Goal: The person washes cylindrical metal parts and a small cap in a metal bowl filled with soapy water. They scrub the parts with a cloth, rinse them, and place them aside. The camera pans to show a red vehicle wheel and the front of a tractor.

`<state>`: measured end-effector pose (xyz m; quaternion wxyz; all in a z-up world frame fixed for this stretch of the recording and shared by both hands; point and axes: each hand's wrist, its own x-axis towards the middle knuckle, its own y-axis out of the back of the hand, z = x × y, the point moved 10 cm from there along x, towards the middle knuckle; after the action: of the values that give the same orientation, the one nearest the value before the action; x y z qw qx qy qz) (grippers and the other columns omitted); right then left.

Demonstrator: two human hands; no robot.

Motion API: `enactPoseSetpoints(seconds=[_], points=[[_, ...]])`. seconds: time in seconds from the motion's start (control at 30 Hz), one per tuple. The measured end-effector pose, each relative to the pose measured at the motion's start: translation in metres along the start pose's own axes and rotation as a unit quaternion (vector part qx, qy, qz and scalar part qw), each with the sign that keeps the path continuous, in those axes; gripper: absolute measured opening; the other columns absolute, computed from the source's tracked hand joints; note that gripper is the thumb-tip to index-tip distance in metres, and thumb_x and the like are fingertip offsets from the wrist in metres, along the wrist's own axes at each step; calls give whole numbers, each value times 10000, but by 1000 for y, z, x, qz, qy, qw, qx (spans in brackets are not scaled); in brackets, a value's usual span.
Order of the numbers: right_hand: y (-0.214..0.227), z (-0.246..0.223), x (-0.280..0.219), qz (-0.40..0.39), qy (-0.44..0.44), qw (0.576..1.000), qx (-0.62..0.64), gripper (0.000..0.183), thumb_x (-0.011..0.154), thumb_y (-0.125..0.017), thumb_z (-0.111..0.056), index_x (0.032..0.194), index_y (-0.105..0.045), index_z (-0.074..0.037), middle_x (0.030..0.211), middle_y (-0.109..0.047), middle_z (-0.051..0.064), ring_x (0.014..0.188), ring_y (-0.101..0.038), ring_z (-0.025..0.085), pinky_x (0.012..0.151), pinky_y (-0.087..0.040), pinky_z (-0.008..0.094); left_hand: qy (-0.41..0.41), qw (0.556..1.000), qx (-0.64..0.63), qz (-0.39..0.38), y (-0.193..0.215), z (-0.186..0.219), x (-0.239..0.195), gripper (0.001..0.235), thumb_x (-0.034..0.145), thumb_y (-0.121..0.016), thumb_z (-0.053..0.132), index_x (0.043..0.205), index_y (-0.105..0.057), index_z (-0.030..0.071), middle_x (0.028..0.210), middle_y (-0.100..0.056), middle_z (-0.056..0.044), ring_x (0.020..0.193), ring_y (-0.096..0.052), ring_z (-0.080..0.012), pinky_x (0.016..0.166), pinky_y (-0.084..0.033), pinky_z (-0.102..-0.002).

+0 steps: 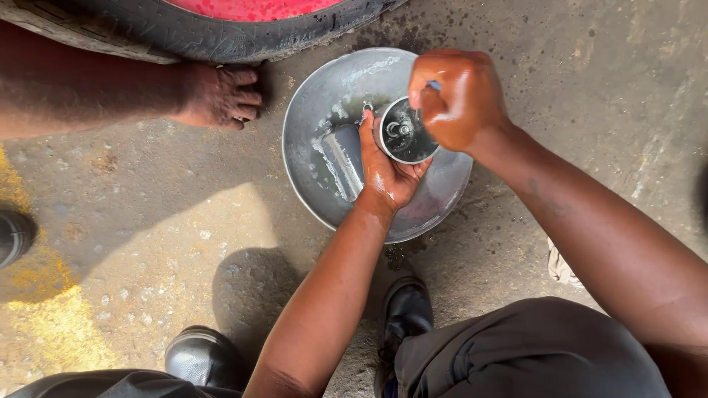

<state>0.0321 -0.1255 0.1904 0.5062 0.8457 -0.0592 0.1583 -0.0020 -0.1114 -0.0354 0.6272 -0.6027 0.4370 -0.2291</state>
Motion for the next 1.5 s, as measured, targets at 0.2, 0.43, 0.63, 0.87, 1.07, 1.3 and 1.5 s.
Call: enactPoseSetpoints(seconds=[0.2, 0.43, 0.63, 0.87, 1.07, 1.3, 1.5], points=[[-11, 104, -83, 75, -203, 976, 3, 205, 843, -617, 94, 961, -700, -53, 945, -699, 101, 779, -672, 225, 719, -526, 345, 1, 997, 18, 70, 6, 22, -7, 662, 899, -576, 724, 1211, -658, 146, 1176, -719, -79, 1051, -718, -253, 872, -620, -451], [-84, 127, -141, -5, -184, 982, 47, 603, 815, -795, -38, 1375, -574, -61, 1338, -607, 182, 1236, -601, 309, 1040, -476, 386, -7, 994, 40, 97, 13, 37, -11, 603, 871, -628, 704, 1192, -617, 194, 1190, -696, -60, 1058, -707, -250, 919, -580, -470], [-72, 61, -109, 39, -151, 968, 199, 1092, 780, -930, -216, 1604, -236, -33, 1596, -359, 214, 1498, -373, 350, 1202, -339, 464, 2, 995, 64, 71, 14, 34, -10, 656, 891, -685, 611, 1289, -617, 94, 1220, -695, -103, 1063, -705, -262, 962, -583, -442], [-52, 71, -121, 119, -185, 940, 260, 1035, 756, -964, -171, 1534, -295, -35, 1507, -435, 168, 1406, -465, 277, 1185, -413, 439, 83, 979, 187, 3, 23, 20, -5, 720, 967, -735, 497, 1441, -524, -3, 1329, -595, -209, 1040, -661, -313, 905, -545, -434], [-32, 73, -125, 152, -171, 920, 318, 948, 742, -959, -120, 1477, -364, -50, 1450, -513, 114, 1340, -536, 212, 1156, -476, 398, 73, 938, 311, 131, 43, 30, 3, 812, 814, -669, 548, 1493, -432, 171, 1453, -482, -162, 1236, -580, -311, 987, -481, -463], [-33, 38, -97, 85, -90, 975, 186, 920, 725, -972, -107, 1451, -409, -49, 1431, -539, 122, 1328, -557, 214, 1162, -475, 383, 46, 942, 309, 124, 44, 54, 3, 776, 834, -675, 578, 1433, -523, 109, 1334, -597, -95, 1165, -595, -243, 996, -442, -436], [-46, 39, -110, 17, -106, 971, 214, 972, 676, -965, -160, 1450, -389, -43, 1404, -548, 109, 1324, -561, 242, 1128, -487, 399, 46, 935, 307, 173, 45, 70, -7, 577, 864, -664, 460, 1315, -549, 119, 1222, -689, -115, 877, -715, -223, 746, -601, -350]])
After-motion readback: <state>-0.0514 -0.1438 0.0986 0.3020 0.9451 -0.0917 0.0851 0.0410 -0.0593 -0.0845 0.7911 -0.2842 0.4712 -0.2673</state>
